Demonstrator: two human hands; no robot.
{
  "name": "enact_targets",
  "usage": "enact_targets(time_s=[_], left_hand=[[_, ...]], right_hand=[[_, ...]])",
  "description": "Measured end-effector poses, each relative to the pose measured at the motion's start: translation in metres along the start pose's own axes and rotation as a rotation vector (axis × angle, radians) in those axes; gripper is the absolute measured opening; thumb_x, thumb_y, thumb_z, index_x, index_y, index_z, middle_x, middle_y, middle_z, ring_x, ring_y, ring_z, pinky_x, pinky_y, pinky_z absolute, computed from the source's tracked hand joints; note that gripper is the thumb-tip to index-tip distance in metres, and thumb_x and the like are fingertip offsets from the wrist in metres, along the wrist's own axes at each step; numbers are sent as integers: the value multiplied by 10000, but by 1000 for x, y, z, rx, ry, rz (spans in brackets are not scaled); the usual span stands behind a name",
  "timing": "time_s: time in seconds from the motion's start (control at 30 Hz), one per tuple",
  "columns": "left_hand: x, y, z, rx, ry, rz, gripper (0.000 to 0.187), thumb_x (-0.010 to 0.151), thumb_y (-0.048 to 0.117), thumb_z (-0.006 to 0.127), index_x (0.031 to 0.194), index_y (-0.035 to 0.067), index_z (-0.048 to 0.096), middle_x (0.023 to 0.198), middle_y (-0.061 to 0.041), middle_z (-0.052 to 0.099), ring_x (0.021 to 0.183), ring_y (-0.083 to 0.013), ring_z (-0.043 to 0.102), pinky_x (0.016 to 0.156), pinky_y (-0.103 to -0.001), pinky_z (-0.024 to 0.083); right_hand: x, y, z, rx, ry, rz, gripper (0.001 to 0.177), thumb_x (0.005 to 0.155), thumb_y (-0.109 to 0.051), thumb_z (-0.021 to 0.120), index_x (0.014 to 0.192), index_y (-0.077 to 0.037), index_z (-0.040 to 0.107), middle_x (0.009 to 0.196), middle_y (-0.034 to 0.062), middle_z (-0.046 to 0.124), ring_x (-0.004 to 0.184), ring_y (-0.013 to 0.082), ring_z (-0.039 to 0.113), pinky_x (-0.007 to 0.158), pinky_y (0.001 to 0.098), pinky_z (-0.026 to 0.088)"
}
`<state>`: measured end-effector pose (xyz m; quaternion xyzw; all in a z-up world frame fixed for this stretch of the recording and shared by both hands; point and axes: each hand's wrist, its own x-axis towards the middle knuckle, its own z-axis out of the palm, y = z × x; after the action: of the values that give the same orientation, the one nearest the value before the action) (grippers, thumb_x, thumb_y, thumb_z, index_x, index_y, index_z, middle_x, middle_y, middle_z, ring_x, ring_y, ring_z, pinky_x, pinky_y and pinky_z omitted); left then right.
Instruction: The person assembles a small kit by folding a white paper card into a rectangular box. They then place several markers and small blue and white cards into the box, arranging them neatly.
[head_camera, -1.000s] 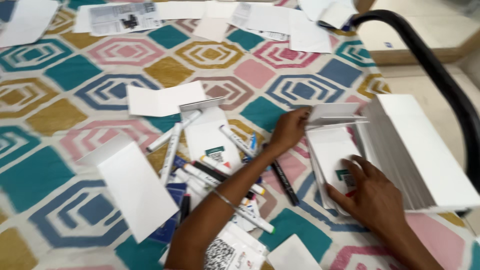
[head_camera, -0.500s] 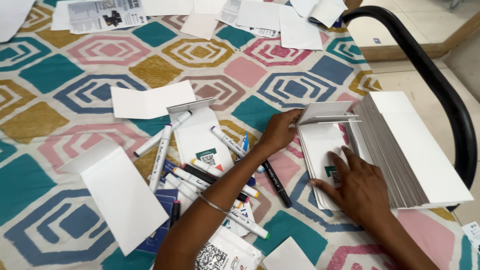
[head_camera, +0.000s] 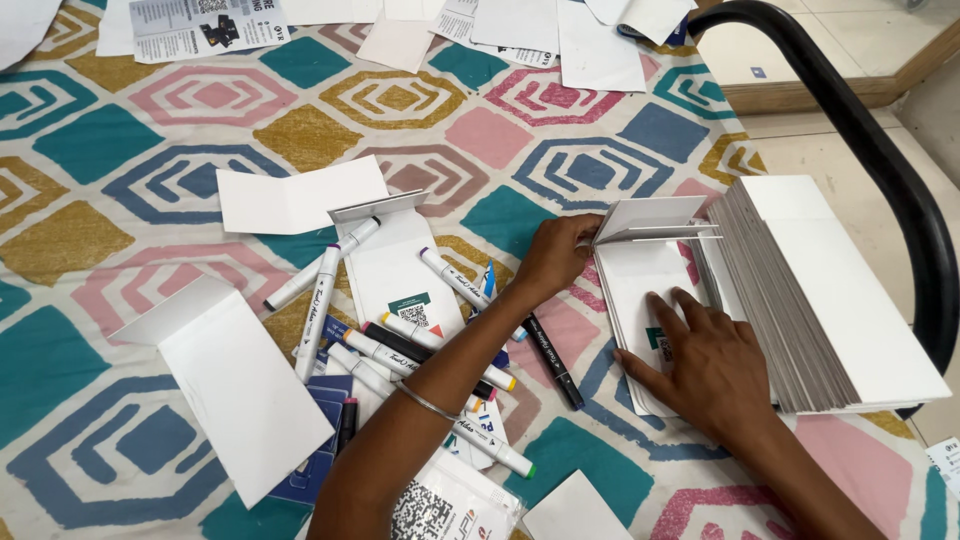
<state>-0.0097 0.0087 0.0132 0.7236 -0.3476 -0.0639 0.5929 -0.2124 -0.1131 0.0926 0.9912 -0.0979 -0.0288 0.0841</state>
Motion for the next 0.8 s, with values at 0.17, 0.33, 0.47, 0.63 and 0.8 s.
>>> enact_targets(time_s=[0.17, 0.33, 0.47, 0.63, 0.8], left_hand=[[-3, 10, -2, 16, 23, 42, 428, 794, -123, 662, 1201, 3, 704, 1113, -171, 762, 1046, -297, 758, 913, -343, 591], [-8, 34, -29, 338, 9, 146, 458, 855, -65, 637, 1307, 9, 654, 1213, -206, 700, 1086, -370, 684, 943, -429, 543], [-24, 48, -100, 498, 167, 276, 438, 884, -74, 582, 1290, 56, 685, 1327, -162, 675, 1188, -343, 648, 1032, -417, 520], [-83, 59, -204, 1001, 312, 284, 409, 764, 35, 654, 1173, 32, 676, 1142, -179, 711, 1094, -355, 659, 979, -468, 472], [-105, 70, -237, 1092, 148, -10, 291, 878, -68, 607, 1126, 58, 691, 945, -129, 729, 893, -312, 708, 747, -427, 552]], right_hand=[[0, -7, -6, -16, -25, 12, 859, 823, -766, 486, 1464, -195, 525, 1485, 117, 529, 1220, 339, 619, 956, 484, 516], [-8, -31, -28, -149, 177, -117, 770, 839, -676, 564, 1338, -91, 606, 1298, 133, 654, 1136, 328, 656, 854, 479, 553], [3, -70, -53, -11, 154, -258, 613, 888, -534, 618, 1281, -64, 633, 1044, 92, 731, 985, 272, 698, 739, 421, 579], [45, -143, -79, 53, 180, -412, 470, 933, -491, 626, 1188, -97, 664, 999, 90, 738, 958, 270, 697, 738, 413, 572], [49, -184, -77, 250, 260, -493, 527, 895, -416, 673, 1289, -70, 618, 1102, 131, 733, 949, 302, 704, 722, 443, 573]])
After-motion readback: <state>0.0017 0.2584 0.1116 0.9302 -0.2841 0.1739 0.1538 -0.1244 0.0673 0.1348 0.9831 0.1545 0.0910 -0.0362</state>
